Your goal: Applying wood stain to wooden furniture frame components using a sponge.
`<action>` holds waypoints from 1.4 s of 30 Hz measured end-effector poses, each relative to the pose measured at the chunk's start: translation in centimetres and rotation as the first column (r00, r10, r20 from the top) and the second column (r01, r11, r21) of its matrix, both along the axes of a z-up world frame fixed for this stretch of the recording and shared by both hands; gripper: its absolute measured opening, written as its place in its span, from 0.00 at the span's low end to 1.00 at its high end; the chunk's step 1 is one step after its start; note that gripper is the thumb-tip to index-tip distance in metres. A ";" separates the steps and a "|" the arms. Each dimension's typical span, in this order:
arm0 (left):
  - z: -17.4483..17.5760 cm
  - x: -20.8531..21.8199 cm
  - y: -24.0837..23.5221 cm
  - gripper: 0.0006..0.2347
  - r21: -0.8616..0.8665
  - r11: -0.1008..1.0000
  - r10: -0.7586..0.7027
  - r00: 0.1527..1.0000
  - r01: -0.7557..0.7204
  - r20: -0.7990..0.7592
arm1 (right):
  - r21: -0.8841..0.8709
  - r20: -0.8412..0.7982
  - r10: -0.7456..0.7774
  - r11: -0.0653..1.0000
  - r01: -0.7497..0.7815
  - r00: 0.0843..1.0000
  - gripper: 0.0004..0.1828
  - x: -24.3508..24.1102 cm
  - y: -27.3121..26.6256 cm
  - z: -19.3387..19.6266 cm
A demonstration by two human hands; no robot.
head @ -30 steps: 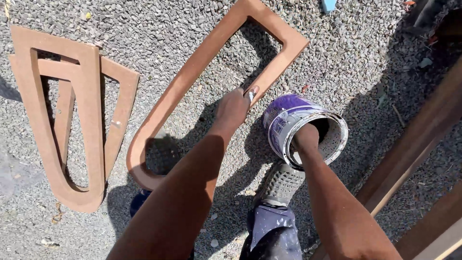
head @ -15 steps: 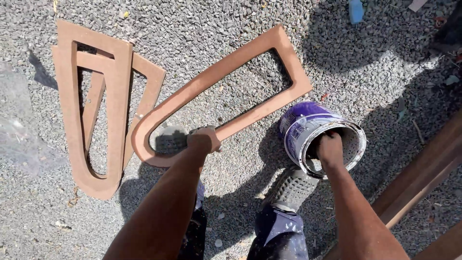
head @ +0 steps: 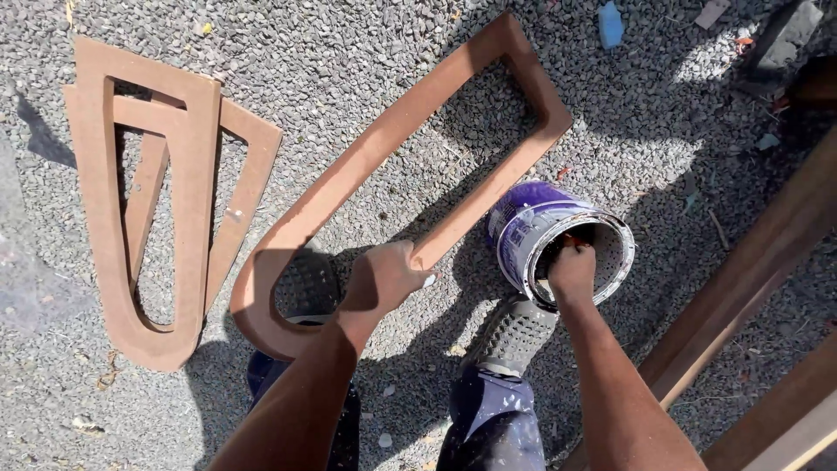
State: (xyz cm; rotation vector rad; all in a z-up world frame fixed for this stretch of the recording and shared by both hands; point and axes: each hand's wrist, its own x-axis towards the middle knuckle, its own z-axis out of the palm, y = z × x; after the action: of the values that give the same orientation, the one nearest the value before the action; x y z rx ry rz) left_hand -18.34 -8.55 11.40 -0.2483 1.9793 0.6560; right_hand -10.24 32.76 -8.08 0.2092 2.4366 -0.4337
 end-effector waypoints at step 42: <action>11.0 -7.8 -5.8 0.19 -0.293 0.923 0.323 0.917 -0.251 0.234 | -0.258 -0.098 -0.215 0.949 0.184 0.972 0.19 -25.3 -20.8 15.0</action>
State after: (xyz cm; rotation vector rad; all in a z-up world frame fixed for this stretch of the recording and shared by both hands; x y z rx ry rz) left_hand -26.13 -14.37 22.44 -0.7662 1.7640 0.5134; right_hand -35.52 11.92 6.91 0.3311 2.4627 -0.8589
